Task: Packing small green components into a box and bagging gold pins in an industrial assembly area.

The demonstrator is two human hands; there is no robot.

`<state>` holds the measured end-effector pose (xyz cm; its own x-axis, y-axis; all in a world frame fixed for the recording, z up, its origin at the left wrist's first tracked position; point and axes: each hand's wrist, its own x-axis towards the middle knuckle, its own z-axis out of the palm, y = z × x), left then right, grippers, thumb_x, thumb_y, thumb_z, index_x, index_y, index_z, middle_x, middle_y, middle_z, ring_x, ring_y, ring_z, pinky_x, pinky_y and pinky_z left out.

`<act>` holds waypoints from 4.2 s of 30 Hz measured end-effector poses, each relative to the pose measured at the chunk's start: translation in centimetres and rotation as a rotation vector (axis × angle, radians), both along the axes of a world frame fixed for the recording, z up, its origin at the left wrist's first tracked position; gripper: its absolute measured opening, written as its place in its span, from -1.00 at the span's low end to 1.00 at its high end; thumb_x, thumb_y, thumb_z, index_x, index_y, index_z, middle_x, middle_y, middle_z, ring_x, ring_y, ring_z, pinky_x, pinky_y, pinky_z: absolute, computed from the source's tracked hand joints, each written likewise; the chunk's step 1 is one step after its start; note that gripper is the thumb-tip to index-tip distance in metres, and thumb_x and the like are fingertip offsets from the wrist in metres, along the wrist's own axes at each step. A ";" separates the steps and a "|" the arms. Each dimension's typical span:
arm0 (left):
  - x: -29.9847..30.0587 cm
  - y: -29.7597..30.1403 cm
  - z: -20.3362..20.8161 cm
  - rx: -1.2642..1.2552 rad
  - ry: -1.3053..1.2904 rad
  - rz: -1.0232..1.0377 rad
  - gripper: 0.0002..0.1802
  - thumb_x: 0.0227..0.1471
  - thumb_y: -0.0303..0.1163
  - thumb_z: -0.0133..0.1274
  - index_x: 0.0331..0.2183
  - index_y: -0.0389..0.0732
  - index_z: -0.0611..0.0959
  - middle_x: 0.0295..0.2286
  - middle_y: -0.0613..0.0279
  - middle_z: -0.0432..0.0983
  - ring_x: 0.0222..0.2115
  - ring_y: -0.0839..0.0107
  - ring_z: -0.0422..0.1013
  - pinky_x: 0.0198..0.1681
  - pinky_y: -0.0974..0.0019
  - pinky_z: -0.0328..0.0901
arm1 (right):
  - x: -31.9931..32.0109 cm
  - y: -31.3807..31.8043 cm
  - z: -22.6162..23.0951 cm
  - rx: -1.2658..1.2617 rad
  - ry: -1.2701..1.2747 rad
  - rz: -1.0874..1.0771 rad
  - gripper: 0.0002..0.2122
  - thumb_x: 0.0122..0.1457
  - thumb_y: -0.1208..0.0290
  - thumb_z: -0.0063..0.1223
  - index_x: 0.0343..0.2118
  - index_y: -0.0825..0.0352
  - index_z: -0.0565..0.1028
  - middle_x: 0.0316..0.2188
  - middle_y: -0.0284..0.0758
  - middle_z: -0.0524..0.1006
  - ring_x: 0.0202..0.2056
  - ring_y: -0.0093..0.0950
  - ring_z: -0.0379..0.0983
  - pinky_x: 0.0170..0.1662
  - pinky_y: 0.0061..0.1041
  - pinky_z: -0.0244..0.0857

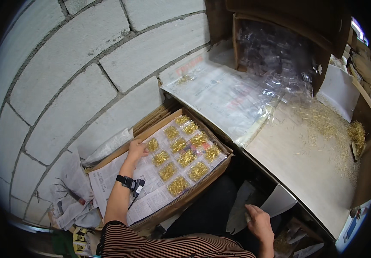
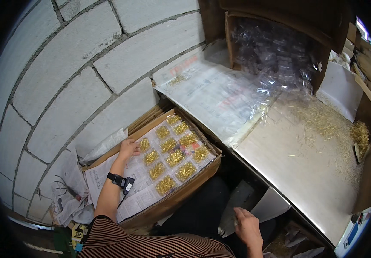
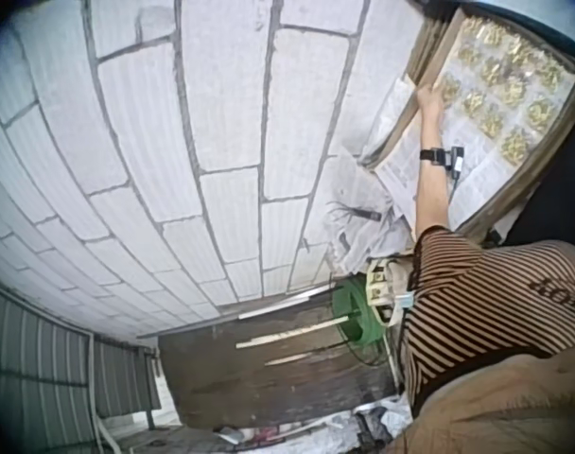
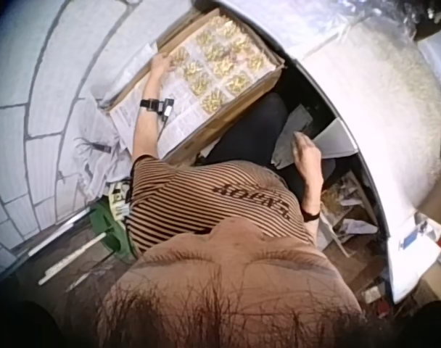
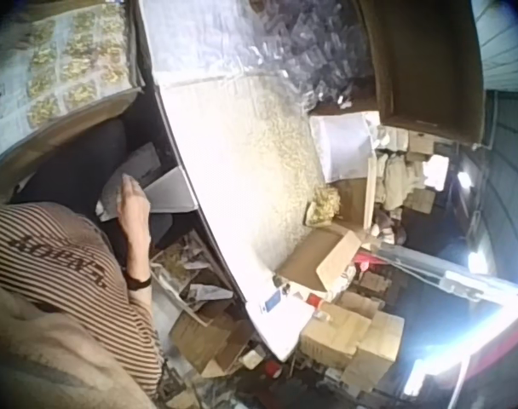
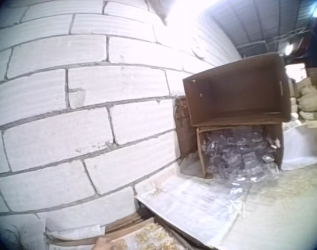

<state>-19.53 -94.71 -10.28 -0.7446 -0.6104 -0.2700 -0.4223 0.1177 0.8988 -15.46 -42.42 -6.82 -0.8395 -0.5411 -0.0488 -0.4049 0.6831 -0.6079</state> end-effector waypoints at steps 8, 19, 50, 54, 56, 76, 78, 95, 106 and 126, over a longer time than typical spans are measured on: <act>-2.1 3.0 1.7 -0.016 0.059 0.027 -0.57 -0.05 -0.48 -0.02 -0.09 -0.44 0.37 -0.31 -0.04 0.46 -0.47 0.22 0.47 -0.44 0.23 0.40 | 0.5 1.2 0.3 -0.031 0.042 -0.074 -0.63 -0.19 0.63 0.01 -0.19 0.39 0.43 -0.23 -0.16 0.49 -0.21 -0.19 0.43 -0.17 -0.33 0.33; -17.6 11.9 5.0 -1.236 0.201 -0.481 -0.63 -0.08 -0.54 -0.17 -0.17 -0.49 0.41 -0.17 -0.27 0.38 -0.06 -0.14 0.25 0.03 0.05 0.15 | 0.5 3.2 0.1 -0.145 0.253 -0.248 -0.61 -0.26 0.66 0.04 -0.24 0.34 0.46 -0.31 -0.20 0.50 -0.29 -0.22 0.47 -0.26 -0.38 0.38; -28.1 36.8 4.0 -1.227 0.425 -0.862 -0.60 -0.21 -0.38 0.17 -0.23 -0.24 0.49 -0.04 0.07 0.25 0.11 0.14 0.05 0.13 -0.18 -0.14 | -24.3 18.1 1.1 0.614 0.159 -0.606 -0.53 0.17 0.24 -0.26 0.09 0.42 0.18 0.12 0.13 0.09 0.17 -0.03 0.02 0.16 -0.23 0.02; -27.9 37.4 3.4 -1.187 0.417 -0.921 -0.66 -0.21 -0.41 0.16 -0.29 -0.23 0.51 -0.05 0.10 0.27 0.10 0.21 0.07 0.14 -0.15 -0.14 | -17.9 20.2 1.1 0.460 0.132 -0.534 -0.54 0.16 0.29 -0.22 0.09 0.45 0.17 0.14 0.04 0.11 0.17 -0.11 0.03 0.16 -0.34 0.03; -27.5 37.5 3.9 -1.171 0.495 -0.857 -0.74 -0.22 -0.43 0.15 -0.38 -0.23 0.49 -0.13 0.15 0.34 0.05 0.23 0.13 0.15 -0.09 -0.14 | -17.7 21.8 1.5 0.282 0.098 -0.662 -0.53 0.16 0.29 -0.21 0.09 0.45 0.17 0.15 0.02 0.11 0.17 -0.13 0.03 0.17 -0.36 0.02; -7.5 40.3 4.1 0.847 0.140 -0.742 -0.66 -0.13 -0.65 -0.11 -0.19 -0.37 0.42 -0.42 0.17 0.34 -0.44 0.21 0.52 -0.62 0.46 0.42 | -18.4 16.6 -0.9 0.410 0.116 -0.716 -0.32 0.16 0.03 -0.22 0.17 0.49 -0.03 0.22 0.08 -0.16 0.23 0.05 -0.30 0.24 -0.10 -0.31; -5.2 39.5 3.3 0.911 0.098 -0.838 -0.66 -0.14 -0.66 -0.14 -0.21 -0.37 0.43 -0.27 0.08 0.36 -0.37 0.14 0.51 -0.58 0.47 0.45 | -17.5 17.6 -2.0 0.359 0.200 -0.756 -0.33 0.16 0.06 -0.19 0.15 0.53 -0.01 0.21 0.10 -0.14 0.23 0.04 -0.28 0.24 -0.13 -0.29; 2.4 42.1 -10.8 1.000 -0.346 -0.886 -0.61 0.20 -0.20 -0.32 -0.13 -0.29 0.41 -0.33 0.05 0.49 -0.38 0.21 0.51 -0.43 0.26 0.48 | -10.3 7.6 -3.2 0.287 0.396 -0.794 -0.48 0.19 0.23 -0.22 0.12 0.49 0.10 0.18 0.08 -0.03 0.22 -0.06 -0.13 0.23 -0.21 -0.21; 2.3 42.4 -10.8 1.164 -0.319 -0.859 -0.55 0.20 -0.15 -0.38 -0.05 -0.27 0.35 -0.27 0.00 0.50 -0.35 0.21 0.51 -0.45 0.25 0.47 | 1.3 7.3 2.0 -0.274 0.232 -0.719 -0.62 0.07 0.69 -0.16 0.01 0.44 0.29 0.06 -0.07 0.28 0.08 -0.17 0.22 0.10 -0.43 0.12; 4.4 40.5 -12.1 1.100 -0.334 -0.835 -0.59 0.19 -0.13 -0.27 -0.22 -0.28 0.48 -0.39 0.18 0.50 -0.43 0.43 0.48 -0.41 0.38 0.42 | 6.9 4.3 -7.0 -0.157 0.009 -0.142 -0.49 -0.14 0.69 -0.08 0.00 0.36 0.31 0.03 -0.15 0.30 -0.02 -0.18 0.31 -0.03 -0.37 0.31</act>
<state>-15.14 -54.17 -22.35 -0.5836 0.6032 -0.5436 -0.7851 -0.2484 0.5673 -8.57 -38.12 -13.84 -0.9081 -0.4174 0.0343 -0.3169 0.6313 -0.7078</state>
